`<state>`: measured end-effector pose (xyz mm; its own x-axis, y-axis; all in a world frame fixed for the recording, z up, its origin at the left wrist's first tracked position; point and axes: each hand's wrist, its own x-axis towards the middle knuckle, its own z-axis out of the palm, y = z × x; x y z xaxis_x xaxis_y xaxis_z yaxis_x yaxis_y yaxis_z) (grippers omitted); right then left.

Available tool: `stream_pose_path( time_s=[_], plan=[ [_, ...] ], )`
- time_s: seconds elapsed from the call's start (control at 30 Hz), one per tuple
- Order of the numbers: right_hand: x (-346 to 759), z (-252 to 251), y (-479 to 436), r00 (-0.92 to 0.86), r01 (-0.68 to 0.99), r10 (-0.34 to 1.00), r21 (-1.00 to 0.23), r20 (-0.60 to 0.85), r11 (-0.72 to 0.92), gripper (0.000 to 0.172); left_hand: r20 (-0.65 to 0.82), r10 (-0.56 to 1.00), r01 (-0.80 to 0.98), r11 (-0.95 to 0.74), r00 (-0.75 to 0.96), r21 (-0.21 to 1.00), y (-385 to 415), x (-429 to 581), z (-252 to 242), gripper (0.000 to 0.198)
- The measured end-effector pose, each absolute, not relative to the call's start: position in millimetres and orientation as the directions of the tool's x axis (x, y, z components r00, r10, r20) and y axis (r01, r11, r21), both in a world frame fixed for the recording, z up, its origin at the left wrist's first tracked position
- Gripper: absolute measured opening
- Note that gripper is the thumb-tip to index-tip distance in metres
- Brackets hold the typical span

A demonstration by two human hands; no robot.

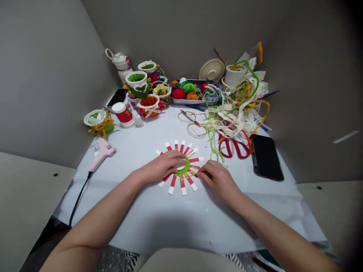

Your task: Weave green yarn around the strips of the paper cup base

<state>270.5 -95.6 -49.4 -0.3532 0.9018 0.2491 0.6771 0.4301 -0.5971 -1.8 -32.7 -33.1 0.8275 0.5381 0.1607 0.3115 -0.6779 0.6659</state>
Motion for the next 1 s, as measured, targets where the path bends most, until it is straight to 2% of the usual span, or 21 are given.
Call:
stream_pose_path(
  time_s=[0.17, 0.3, 0.63, 0.83, 1.0],
  plan=[
    [265, -56, -84, -0.289, 0.714, 0.917, -0.577, 0.274, 0.397, 0.023, 0.147, 0.54, 0.32, -0.672, 0.829, 0.667, -35, 0, -30, 0.036],
    [263, -58, -86, -0.296, 0.696, 0.91, -0.588, 0.289, 0.413, 0.022, 0.137, 0.555, 0.335, -0.66, 0.82, 0.672, -39, 1, -26, 0.045],
    [262, -59, -86, -0.282, 0.706, 0.914, -0.582, 0.292, 0.404, 0.021, 0.103, 0.741, 0.541, -0.57, 0.663, 0.618, -50, 14, -29, 0.05],
    [267, -52, -96, -0.343, 0.616, 0.878, -0.625, 0.334, 0.479, 0.015, 0.157, 0.653, 0.452, -0.658, 0.741, 0.603, -42, 5, -26, 0.047],
    [274, -51, -121, -0.428, 0.578, 0.801, -0.554, 0.419, 0.599, 0.018, 0.136, 0.599, 0.405, -0.674, 0.789, 0.617, -38, -2, -23, 0.04]
  ],
)
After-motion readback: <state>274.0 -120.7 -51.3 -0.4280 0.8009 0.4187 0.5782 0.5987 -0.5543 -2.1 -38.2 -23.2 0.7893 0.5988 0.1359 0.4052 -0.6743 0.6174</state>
